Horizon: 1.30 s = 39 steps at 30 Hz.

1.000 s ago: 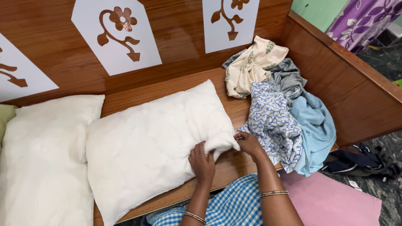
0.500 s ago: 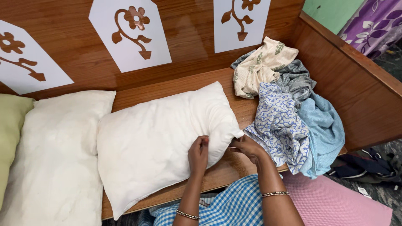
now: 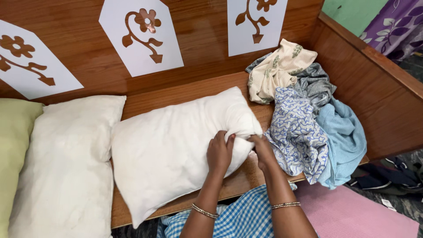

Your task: The person inserts a white pillow into a patterned pillowcase on a wooden bench. They align the pillow, tuck the corners into the case, and smooth the fabric to fit the pillow inside.

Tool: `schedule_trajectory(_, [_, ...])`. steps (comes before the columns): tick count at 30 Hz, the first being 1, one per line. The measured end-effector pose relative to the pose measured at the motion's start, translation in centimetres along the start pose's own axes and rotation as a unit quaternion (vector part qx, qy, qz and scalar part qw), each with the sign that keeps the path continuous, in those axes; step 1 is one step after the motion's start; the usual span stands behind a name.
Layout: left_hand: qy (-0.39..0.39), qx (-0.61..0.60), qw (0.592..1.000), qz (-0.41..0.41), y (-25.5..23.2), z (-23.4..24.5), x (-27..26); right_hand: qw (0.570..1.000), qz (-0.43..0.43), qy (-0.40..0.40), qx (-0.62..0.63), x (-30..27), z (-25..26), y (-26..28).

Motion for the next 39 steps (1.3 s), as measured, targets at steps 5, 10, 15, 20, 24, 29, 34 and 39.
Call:
schedule_trajectory(5, [-0.013, -0.036, 0.999, 0.037, 0.1, 0.2, 0.0, 0.981, -0.048, 0.058, 0.177, -1.3, -1.7, 1.2])
schedule_trajectory(10, [-0.015, -0.057, 0.995, 0.075, 2.3, -1.6, 0.2, 0.998, 0.013, -0.064, 0.002, -4.4, -0.8, 5.2])
schedule_trajectory(15, [-0.089, -0.057, 0.994, -0.010, 0.6, -2.0, 0.1, 0.985, 0.157, -0.071, -0.030, -4.0, 1.4, 7.7])
schedule_trajectory(20, [0.036, -0.181, 0.981, 0.055, -0.9, -4.2, 0.1, 0.919, 0.114, -0.035, -0.374, -3.0, -0.1, 4.0])
schedule_trajectory(24, [0.074, -0.183, 0.979, -0.043, -5.2, -4.1, -0.9, 0.986, 0.014, -0.065, -0.153, -0.9, 2.6, 1.1])
schedule_trajectory(29, [-0.016, 0.038, 0.996, -0.082, -2.6, -0.9, 0.4, 0.982, -0.017, -0.058, -0.181, 1.2, 6.1, -1.3])
schedule_trajectory(34, [0.029, 0.107, 0.992, -0.055, -0.3, -2.2, 0.3, 0.913, 0.069, -0.075, -0.394, 4.8, 7.1, -3.4])
schedule_trajectory(39, [-0.018, 0.124, 0.985, -0.120, -0.5, -2.6, -0.4, 0.976, 0.001, -0.036, -0.216, 6.7, 5.4, -6.2])
Point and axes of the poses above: each hand's wrist, its own x-axis towards the middle knuckle, its own z-axis out of the back of the hand, y = z × x, the point moved 9 cm from there along x, towards the middle knuckle, and after that the axes turned 9 degrees about x, right-handed, at the moved point
